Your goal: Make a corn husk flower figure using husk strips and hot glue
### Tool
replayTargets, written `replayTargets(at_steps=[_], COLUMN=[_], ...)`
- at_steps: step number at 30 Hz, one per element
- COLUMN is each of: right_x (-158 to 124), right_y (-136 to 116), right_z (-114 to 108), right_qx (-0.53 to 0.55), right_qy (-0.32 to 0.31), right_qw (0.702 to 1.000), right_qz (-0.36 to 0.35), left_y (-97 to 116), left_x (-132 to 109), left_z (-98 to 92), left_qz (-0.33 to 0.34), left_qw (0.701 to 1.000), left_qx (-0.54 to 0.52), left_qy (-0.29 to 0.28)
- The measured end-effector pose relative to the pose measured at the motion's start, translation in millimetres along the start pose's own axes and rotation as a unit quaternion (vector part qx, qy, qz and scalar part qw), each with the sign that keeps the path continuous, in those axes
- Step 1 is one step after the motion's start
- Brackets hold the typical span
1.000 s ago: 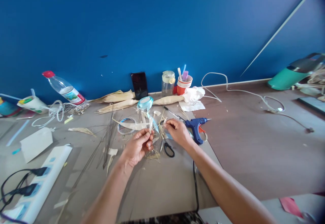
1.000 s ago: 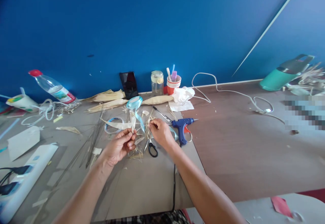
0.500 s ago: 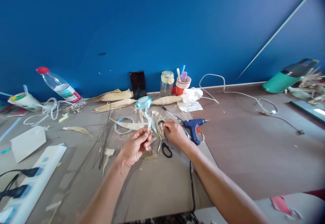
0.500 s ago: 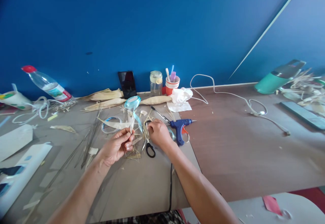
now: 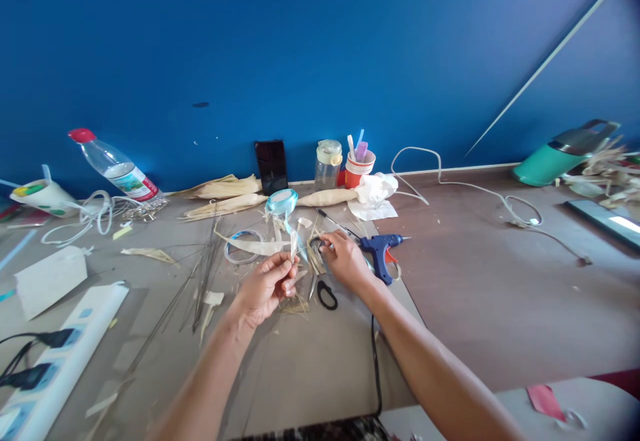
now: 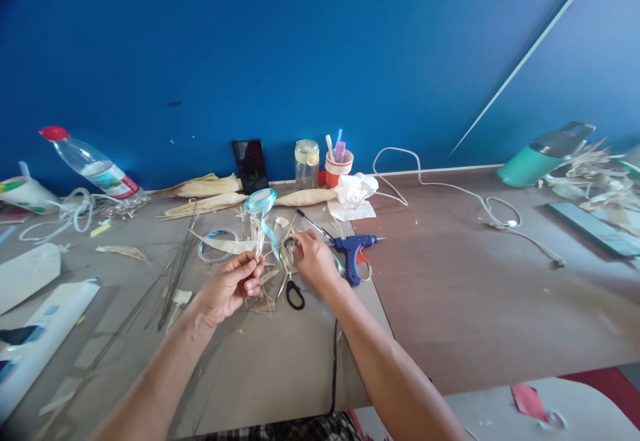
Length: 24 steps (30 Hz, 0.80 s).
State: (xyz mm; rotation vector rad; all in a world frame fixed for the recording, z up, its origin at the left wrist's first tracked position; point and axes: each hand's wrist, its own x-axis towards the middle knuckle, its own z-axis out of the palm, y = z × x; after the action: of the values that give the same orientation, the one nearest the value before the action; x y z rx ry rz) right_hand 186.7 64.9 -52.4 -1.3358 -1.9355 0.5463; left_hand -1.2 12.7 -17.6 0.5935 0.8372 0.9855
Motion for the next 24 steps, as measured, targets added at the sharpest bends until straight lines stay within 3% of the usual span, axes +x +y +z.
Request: replayTargets(at_steps=[6, 9, 12, 16, 24], right_x=[4, -4, -21, -43, -54], right_y=[-19, -19, -7, 11, 19], right_z=[-43, -73, -91, -90, -86], right_qx=[0.011, -0.07, -0.193, -0.285, -0.28], right_qy=[0.046, 0.016, -0.025, -0.09, -0.126], right_qw=[0.997, 0.994, 0.97, 0.924, 0.912], right_qz=[0.059, 0.077, 0.147, 0.24, 0.272], left_y=[2, 3, 3, 2, 3], left_x=[1, 0, -2, -4, -2], left_z=[0.5, 1.2, 3.0, 4.9, 1.0], left_qz=[0.005, 0.014, 0.025, 0.034, 0.059], left_qw=[1.0, 0.999, 0.999, 0.999, 0.998], left_qx=[-0.017, -0.026, -0.026, -0.017, -0.035], left_qy=[0.017, 0.022, 0.021, 0.004, -0.009])
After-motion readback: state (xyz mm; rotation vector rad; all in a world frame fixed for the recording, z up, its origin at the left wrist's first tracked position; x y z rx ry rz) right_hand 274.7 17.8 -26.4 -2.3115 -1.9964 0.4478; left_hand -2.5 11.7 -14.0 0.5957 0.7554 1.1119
